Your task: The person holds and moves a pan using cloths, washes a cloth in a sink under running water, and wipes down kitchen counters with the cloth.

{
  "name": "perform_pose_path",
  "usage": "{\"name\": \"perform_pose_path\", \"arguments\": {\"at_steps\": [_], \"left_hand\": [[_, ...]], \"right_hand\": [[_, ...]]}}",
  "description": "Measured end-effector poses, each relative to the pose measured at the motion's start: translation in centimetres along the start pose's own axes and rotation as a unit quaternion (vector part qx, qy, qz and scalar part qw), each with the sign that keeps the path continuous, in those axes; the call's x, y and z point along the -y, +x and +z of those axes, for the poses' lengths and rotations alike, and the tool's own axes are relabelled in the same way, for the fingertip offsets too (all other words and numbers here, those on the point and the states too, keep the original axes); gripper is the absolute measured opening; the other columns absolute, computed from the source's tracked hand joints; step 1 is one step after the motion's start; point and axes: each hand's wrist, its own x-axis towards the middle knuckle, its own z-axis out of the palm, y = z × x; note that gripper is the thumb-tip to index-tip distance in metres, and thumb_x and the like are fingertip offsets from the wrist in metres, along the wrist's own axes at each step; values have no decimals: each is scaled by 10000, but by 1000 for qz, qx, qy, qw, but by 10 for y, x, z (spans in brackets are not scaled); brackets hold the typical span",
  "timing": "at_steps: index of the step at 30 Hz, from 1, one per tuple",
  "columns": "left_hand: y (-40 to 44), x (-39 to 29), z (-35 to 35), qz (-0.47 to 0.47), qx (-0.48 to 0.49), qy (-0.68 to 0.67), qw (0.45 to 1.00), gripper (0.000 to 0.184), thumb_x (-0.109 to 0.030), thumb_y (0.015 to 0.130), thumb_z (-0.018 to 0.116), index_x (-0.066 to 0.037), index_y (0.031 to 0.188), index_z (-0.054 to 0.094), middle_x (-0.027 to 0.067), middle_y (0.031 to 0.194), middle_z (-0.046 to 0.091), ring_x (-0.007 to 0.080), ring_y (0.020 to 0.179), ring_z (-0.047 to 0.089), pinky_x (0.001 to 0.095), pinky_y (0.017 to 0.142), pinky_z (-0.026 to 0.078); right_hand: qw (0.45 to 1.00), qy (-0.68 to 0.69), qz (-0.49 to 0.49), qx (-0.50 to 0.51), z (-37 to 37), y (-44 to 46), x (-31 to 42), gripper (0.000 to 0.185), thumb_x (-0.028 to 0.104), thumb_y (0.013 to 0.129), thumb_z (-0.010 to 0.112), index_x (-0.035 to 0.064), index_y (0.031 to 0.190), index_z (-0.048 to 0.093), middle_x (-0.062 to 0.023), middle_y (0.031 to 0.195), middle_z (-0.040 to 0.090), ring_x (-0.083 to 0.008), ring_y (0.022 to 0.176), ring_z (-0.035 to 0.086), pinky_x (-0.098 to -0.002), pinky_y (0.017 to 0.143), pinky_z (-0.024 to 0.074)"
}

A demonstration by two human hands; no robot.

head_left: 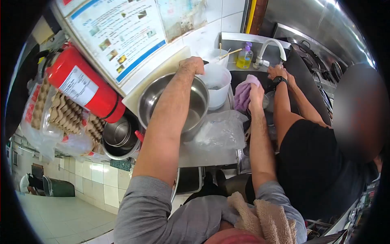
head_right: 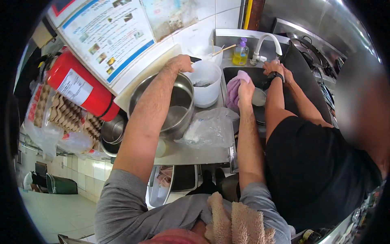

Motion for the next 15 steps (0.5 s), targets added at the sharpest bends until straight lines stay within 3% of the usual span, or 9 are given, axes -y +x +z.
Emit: {"name": "perform_pose_path", "arguments": {"at_steps": [2,4,5,6,8,11,14,15], "left_hand": [[31,11,11,11,42,7,999,497,-338,709,693,-42,1095,591,141,1128,578,278,1041,551,388,893,428],[54,20,26,-4,150,-6,989,514,-357,692,714,-44,1084,602,142,1125,579,269,1052,546,380,898,427],[43,17,25,28,114,0,993,396,-252,691,700,-33,1015,635,140,1090,599,259,1031,561,380,864,446],[46,18,27,32,113,-1,993,396,-252,691,700,-33,1015,635,140,1090,599,259,1031,561,380,864,446],[47,18,32,72,87,47,992,381,-81,636,657,-28,1013,630,152,1052,612,269,978,595,393,829,476],[34,7,21,39,61,-64,995,327,-31,637,570,-1,955,638,179,987,625,276,945,608,385,798,484],[24,-15,13,75,-2,-80,994,261,-51,657,564,2,899,646,183,956,629,288,932,610,385,782,486],[18,-27,9,82,-20,-33,996,239,-69,701,551,-12,913,647,169,985,627,286,946,605,388,799,484]], "right_hand": [[998,10,-53,-37,-3,-2,16,281,125,811,502,-23,1033,589,-117,915,614,-188,793,557,-296,738,432],[984,-122,-128,-4,-21,19,-1,276,132,771,532,-9,994,613,-170,928,589,-258,835,552,-332,772,429],[984,-125,-130,-7,-26,25,-18,276,132,771,532,-9,994,613,-170,928,589,-258,835,552,-332,772,429],[965,-224,-136,-26,-31,28,-40,274,145,749,552,0,970,623,-190,934,568,-293,871,537,-359,792,422],[901,-402,-148,-68,-31,17,-46,275,179,703,594,37,933,642,-220,984,520,-356,991,481,-421,848,390],[891,-430,-139,-43,-38,11,-47,251,179,700,595,41,903,645,-225,933,521,-356,946,506,-415,824,408],[877,-466,-101,-49,-36,10,-45,240,204,679,602,48,857,645,-220,879,560,-356,875,548,-419,760,431],[894,-443,-46,-35,-32,9,-37,236,213,666,604,49,831,642,-208,844,580,-349,830,566,-419,725,435]]}}
